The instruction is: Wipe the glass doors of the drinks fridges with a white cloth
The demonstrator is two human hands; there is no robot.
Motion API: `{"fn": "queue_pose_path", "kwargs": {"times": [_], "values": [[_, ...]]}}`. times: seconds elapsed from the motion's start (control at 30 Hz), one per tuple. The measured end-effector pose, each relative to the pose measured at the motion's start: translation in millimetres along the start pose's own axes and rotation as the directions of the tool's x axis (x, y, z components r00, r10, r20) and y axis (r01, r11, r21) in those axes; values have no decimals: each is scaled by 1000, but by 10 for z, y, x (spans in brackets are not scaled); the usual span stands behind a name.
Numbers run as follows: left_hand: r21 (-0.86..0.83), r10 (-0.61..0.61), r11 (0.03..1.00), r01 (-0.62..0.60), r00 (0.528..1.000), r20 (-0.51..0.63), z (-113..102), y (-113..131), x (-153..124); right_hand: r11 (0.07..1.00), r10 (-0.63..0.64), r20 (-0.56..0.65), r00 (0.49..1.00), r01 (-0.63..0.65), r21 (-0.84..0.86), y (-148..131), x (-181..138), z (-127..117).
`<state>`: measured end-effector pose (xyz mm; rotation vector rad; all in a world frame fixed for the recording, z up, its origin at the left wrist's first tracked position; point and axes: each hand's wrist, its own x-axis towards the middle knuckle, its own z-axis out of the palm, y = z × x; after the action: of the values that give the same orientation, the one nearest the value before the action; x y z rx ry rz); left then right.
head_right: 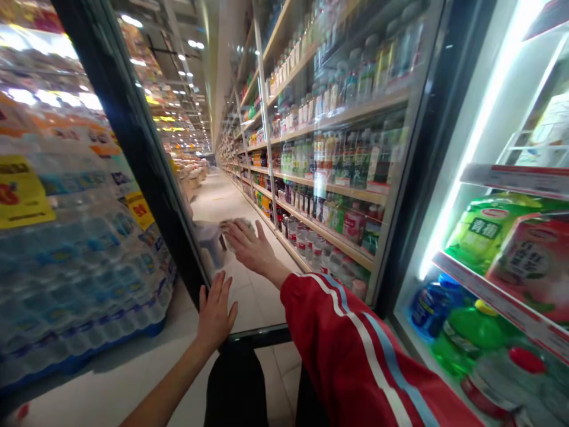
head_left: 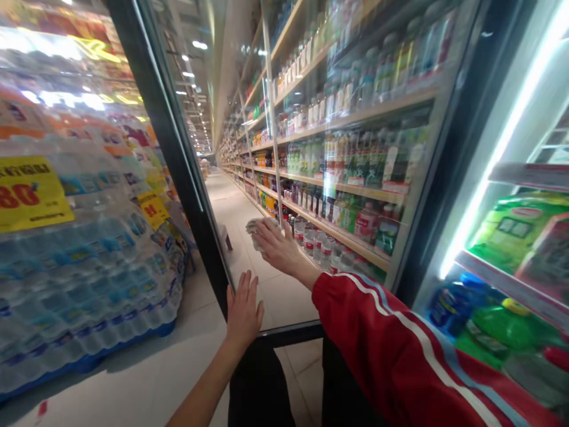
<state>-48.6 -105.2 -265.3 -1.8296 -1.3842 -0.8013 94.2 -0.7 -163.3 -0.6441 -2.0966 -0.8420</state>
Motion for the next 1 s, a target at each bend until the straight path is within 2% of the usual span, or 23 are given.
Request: {"fn": "queue_pose_path", "kwargs": {"times": [0.17,0.27,0.37,0.5,0.57,0.8,0.87,1.0], "values": [[-4,8,1000,-8,1000,-1,-8,59,56,986,-165,43,985,165,13,-124,-461,131],[-6,10,1000,-10,1000,4,-17,101,119,980,-197,87,977,195,29,-140,-731,177],[3,12,1000,-12,1000,5,-12,144,197,991,-130,88,988,129,21,-12,-759,105],[5,28,1000,-28,1000,10,15,226,298,996,86,33,996,-85,-34,250,-627,-74],[0,35,999,-35,999,16,38,283,339,988,148,10,989,-147,-52,322,-649,-115],[-41,87,995,-86,996,14,131,481,508,996,82,21,996,-80,-45,304,-1111,-21],[-45,88,995,-87,996,14,140,508,598,993,107,5,994,-106,-45,374,-1096,-40],[-41,69,997,-69,998,2,133,542,786,969,239,-56,969,-242,-47,578,-893,-146]]}}
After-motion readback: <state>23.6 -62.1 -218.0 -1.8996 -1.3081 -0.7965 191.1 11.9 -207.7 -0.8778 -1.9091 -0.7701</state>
